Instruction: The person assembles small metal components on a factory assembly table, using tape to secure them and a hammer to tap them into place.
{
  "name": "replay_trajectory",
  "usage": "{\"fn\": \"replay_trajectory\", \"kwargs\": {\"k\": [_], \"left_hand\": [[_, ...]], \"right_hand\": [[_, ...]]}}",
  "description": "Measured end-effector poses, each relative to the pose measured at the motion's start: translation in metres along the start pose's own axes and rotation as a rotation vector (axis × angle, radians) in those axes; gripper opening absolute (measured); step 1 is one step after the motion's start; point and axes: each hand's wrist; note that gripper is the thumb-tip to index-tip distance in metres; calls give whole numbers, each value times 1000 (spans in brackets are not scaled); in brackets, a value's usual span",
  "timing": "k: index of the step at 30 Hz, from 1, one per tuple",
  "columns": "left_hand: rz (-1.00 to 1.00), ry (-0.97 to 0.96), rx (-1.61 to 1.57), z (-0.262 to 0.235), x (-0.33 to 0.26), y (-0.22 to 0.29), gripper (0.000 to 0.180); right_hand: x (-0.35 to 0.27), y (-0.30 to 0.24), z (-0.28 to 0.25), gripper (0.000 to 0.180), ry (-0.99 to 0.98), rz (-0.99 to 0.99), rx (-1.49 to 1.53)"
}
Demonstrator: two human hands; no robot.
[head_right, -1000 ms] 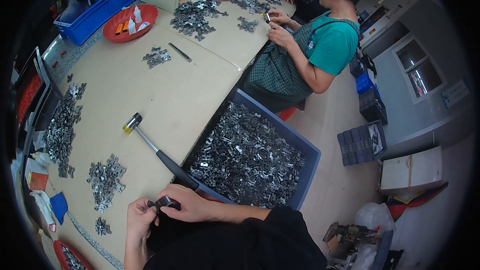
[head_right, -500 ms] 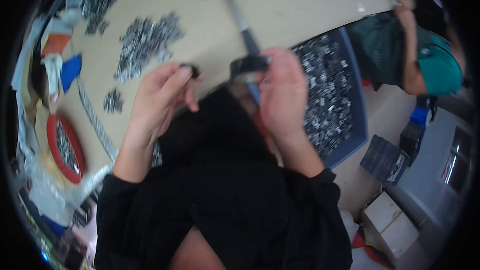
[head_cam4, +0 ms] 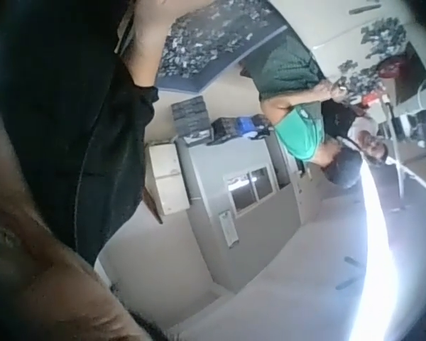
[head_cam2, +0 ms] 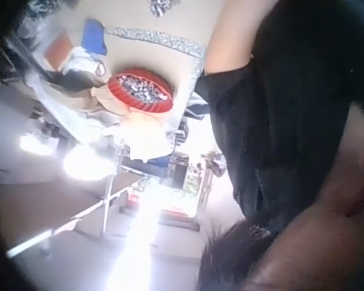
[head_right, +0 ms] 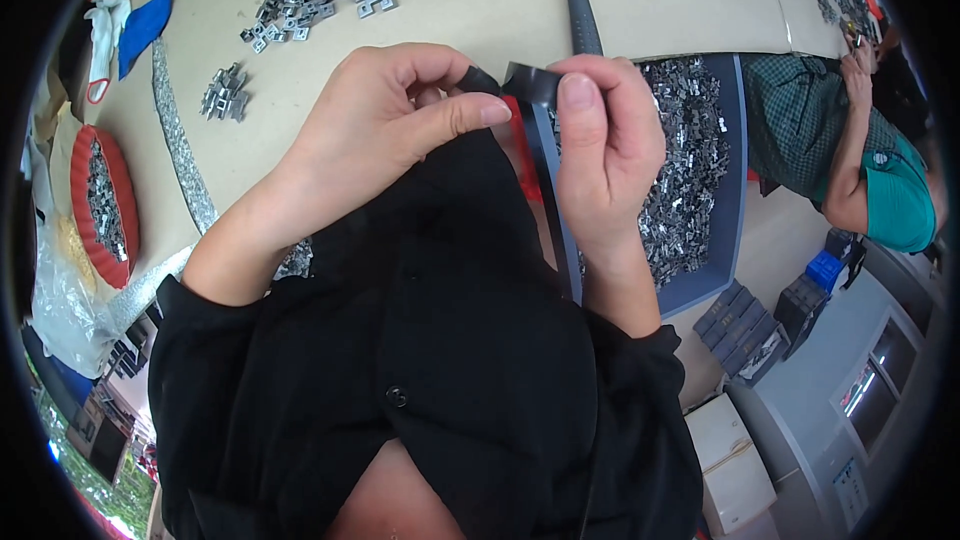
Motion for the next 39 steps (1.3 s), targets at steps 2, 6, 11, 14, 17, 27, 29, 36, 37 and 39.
{"fn": "replay_trajectory", "kwargs": {"k": [2,6,11,14,17,27,29,36,37,39], "left_hand": [[35,48,39,1,2,-2,20],[102,32,199,-2,4,-9,16],[293,52,377,-10,5,-14,14],[209,-50,297,-12,5,-8,14],[31,-116,269,-12,4,1,16],[59,-12,233,6,4,-18,15],[140,0,228,7,4,-19,15],[-339,-108,-272,-6,3,-16,10],[-459,-121,-390,-8,0,-20,9],[-457,-134,-388,-5,4,-19,10]], "right_hand": [[1,-3,-4,20,-67,-151,-233],[4,0,1,6,-115,-262,-286],[3,1,7,7,-203,-396,-263],[3,2,7,8,-217,-387,-287],[2,1,5,8,-251,-388,-315],[-3,0,3,10,-228,-382,-341],[-3,-2,2,10,-235,-328,-336],[-3,-1,0,9,-321,291,17],[-6,6,3,11,-316,435,182],[-2,9,0,11,-240,368,74]]}}
Point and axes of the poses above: each hand's wrist, its own x-axis towards the middle knuckle, its own z-axis out of the palm, y = z × x, and after that the axes turned 10 degrees about y, right-handed
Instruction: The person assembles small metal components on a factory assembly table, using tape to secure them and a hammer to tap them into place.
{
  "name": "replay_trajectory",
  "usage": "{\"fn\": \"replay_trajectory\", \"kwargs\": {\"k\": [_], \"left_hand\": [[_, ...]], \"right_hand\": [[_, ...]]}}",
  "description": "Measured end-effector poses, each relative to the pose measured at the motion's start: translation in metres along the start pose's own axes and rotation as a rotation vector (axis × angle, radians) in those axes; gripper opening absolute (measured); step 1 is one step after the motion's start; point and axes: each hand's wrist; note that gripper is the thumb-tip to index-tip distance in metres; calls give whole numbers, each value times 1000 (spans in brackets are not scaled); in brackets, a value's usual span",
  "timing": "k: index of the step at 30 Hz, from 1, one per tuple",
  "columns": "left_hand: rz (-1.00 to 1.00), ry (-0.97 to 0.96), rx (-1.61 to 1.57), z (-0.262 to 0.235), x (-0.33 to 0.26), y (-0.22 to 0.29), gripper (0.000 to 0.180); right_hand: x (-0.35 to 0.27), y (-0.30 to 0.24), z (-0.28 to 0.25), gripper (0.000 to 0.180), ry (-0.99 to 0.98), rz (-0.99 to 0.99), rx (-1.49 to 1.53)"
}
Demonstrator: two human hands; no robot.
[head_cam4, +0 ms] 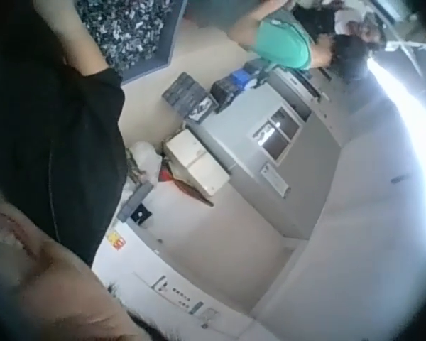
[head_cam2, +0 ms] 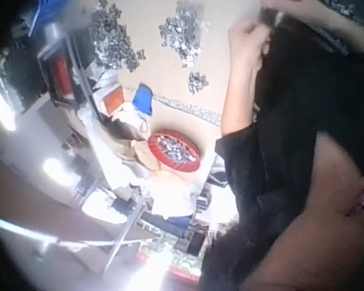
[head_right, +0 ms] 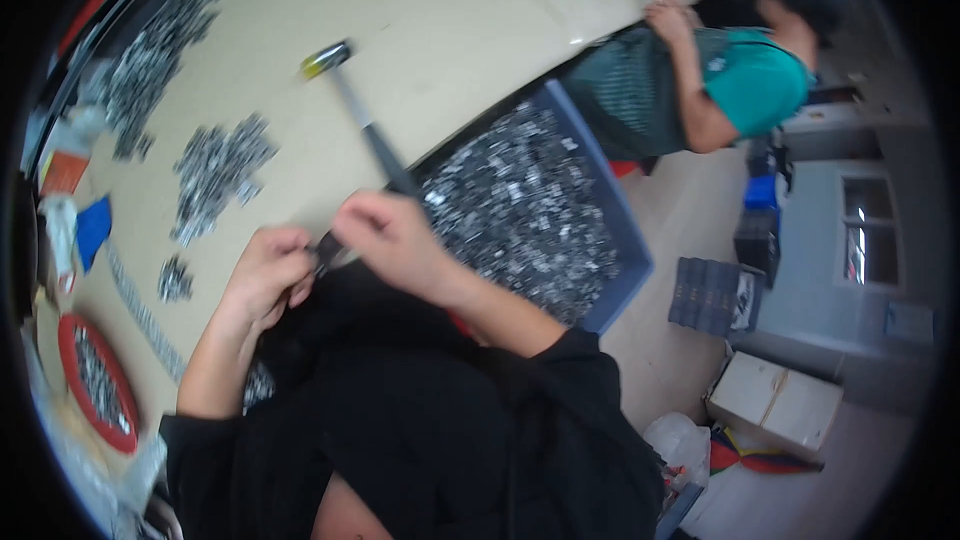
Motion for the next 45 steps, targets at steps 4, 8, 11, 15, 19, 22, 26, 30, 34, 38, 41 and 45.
{"fn": "replay_trajectory", "kwargs": {"k": [4,8,11,15,19,22,26,30,34,38,41,45], "left_hand": [[146,-171,88,2,0,10,15],[18,-132,-128,1,2,10,16],[41,-177,-70,-4,3,4,19],[88,-156,98,-6,1,3,22],[119,-158,166,-9,-4,5,23],[147,-187,261,-9,-8,8,25],[167,-151,281,-8,-7,9,26],[165,-139,232,-10,-5,6,25],[179,-157,164,-11,-6,7,21],[106,-223,-72,-12,-5,0,17],[57,-239,-412,-9,-9,-8,18],[155,-123,-651,-6,-17,-16,16]], "right_hand": [[-2,-17,-5,11,133,80,134],[10,-3,-16,15,51,34,205],[11,0,-8,14,7,9,159],[6,-9,1,15,23,-68,71],[3,-17,2,15,-72,-24,-10],[5,-26,1,15,-82,-17,-68],[5,-27,1,15,-86,-61,-202],[6,-26,5,15,-75,-236,-257],[7,-32,3,16,-109,-82,-148],[8,-29,6,18,-118,110,160],[9,-19,12,17,-125,219,420],[9,-21,22,16,-79,307,627]]}}
Point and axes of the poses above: each hand's wrist, its own x-axis towards the middle knuckle, its own z-axis out of the palm, y = z × x, and after that the axes turned 10 degrees about y, right-handed
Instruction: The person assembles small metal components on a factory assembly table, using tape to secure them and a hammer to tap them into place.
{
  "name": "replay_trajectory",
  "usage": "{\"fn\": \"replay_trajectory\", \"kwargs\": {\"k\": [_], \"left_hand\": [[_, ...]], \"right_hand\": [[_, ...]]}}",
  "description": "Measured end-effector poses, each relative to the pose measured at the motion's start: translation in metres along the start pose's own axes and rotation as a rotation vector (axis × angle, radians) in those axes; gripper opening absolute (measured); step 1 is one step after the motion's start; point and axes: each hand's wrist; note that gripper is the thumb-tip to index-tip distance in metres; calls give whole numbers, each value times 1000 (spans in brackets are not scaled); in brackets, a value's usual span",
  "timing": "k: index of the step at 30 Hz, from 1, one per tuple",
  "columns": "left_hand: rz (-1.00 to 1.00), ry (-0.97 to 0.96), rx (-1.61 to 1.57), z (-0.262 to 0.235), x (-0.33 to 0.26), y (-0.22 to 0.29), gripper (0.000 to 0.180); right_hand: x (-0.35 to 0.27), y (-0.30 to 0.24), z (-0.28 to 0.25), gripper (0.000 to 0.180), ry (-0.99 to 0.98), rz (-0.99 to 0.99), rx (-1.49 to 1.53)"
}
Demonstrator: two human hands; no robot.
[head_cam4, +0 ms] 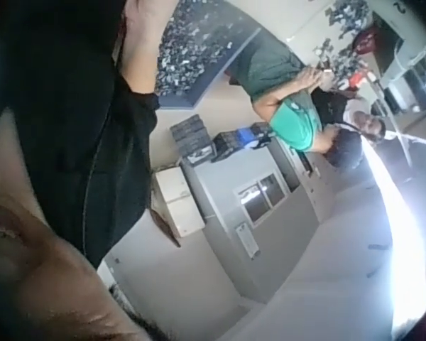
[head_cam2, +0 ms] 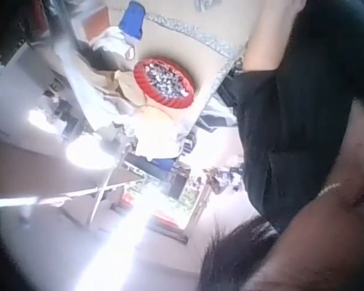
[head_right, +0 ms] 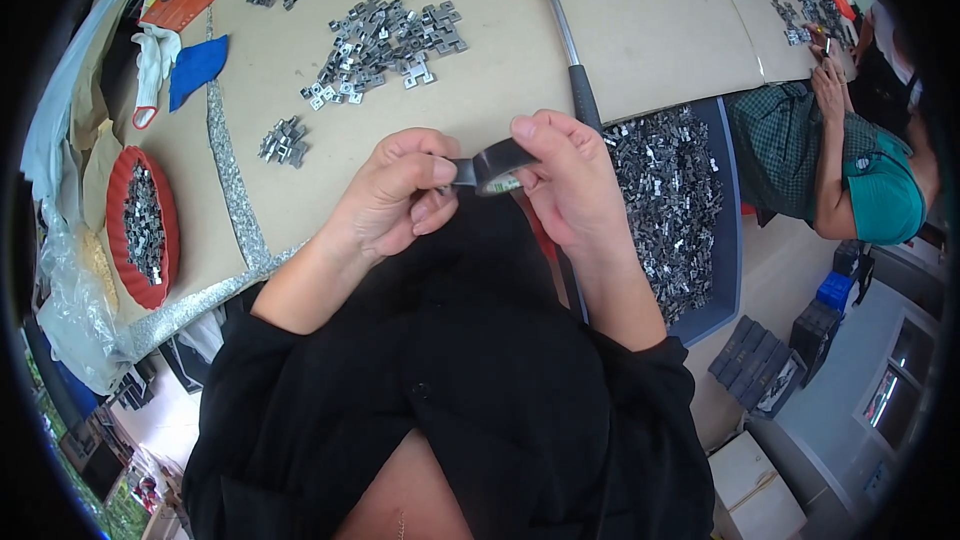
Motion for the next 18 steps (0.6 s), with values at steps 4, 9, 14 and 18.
{"fn": "replay_trajectory", "kwargs": {"k": [4,9,14,18], "left_hand": [[180,21,-123,-7,-6,0,14],[221,35,-218,-27,-15,5,15],[229,57,-204,-36,-28,13,15],[311,-33,-132,-27,-33,27,12]], "right_hand": [[7,-4,1,28,99,107,292],[17,3,-10,35,-47,219,694],[16,9,-32,30,-407,-267,-236],[5,-16,-18,26,-396,-126,-516]]}}
Point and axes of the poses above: each hand's wrist, its own x-axis towards the middle knuckle, its own z-axis out of the palm, y = z × x, and after that the axes turned 10 degrees about y, right-handed
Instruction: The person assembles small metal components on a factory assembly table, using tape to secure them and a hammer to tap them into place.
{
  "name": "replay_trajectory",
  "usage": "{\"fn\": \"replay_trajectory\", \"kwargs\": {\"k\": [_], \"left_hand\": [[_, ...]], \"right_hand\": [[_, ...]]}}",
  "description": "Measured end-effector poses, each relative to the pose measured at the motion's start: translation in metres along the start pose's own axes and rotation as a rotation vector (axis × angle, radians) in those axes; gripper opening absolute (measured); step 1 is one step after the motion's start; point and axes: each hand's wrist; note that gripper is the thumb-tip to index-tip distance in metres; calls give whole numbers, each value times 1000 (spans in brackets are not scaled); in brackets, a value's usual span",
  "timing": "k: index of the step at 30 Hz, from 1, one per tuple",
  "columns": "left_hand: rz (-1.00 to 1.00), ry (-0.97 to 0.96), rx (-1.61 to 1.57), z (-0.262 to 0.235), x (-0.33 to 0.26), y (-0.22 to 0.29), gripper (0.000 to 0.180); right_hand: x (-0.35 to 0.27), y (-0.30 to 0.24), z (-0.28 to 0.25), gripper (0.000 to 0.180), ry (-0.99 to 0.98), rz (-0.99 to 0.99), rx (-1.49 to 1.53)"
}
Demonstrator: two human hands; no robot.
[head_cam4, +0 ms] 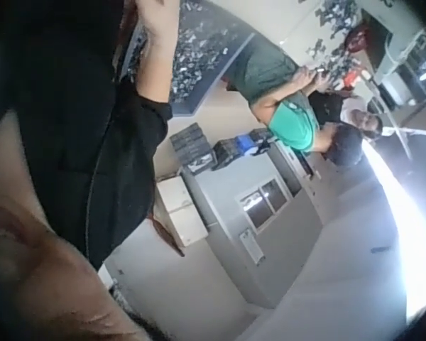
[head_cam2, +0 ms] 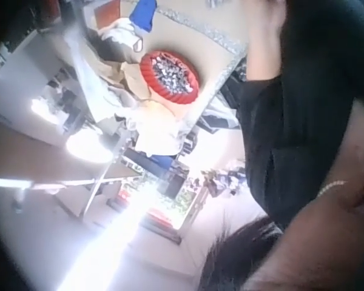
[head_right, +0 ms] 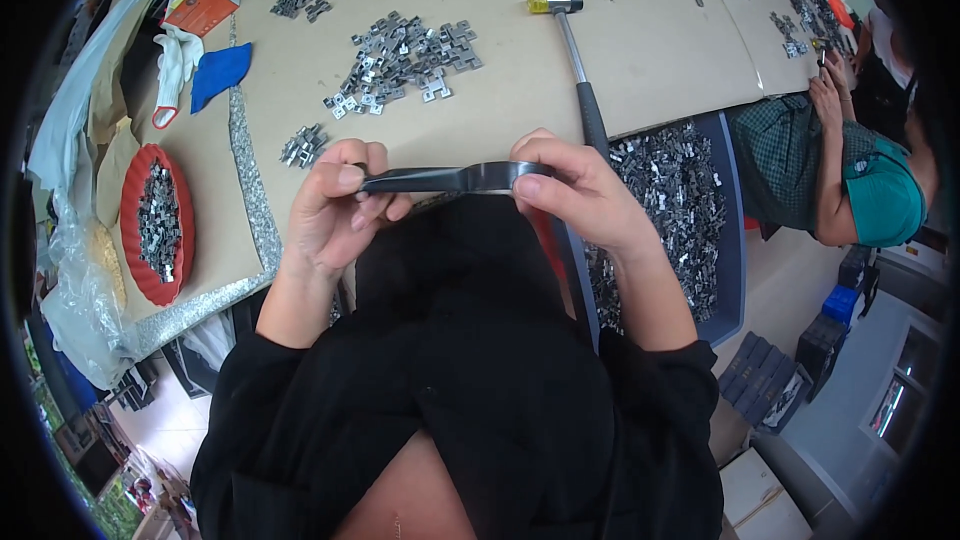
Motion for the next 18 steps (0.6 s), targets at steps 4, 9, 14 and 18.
{"fn": "replay_trajectory", "kwargs": {"k": [4,9,14,18], "left_hand": [[4,-29,-28,1,-5,6,11],[86,-23,-1,6,-22,12,13],[180,29,-75,-10,-19,23,17],[167,111,-73,-30,-18,22,18]], "right_hand": [[0,-13,-2,23,-115,55,238],[7,-7,15,31,-31,-105,473],[16,-4,0,31,48,-135,746],[25,7,-22,29,40,-149,767]]}}
Point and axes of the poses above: each hand's wrist, its own x-axis towards the middle knuckle, its own z-axis out of the palm, y = z × x, and after that the axes turned 10 degrees about y, right-handed
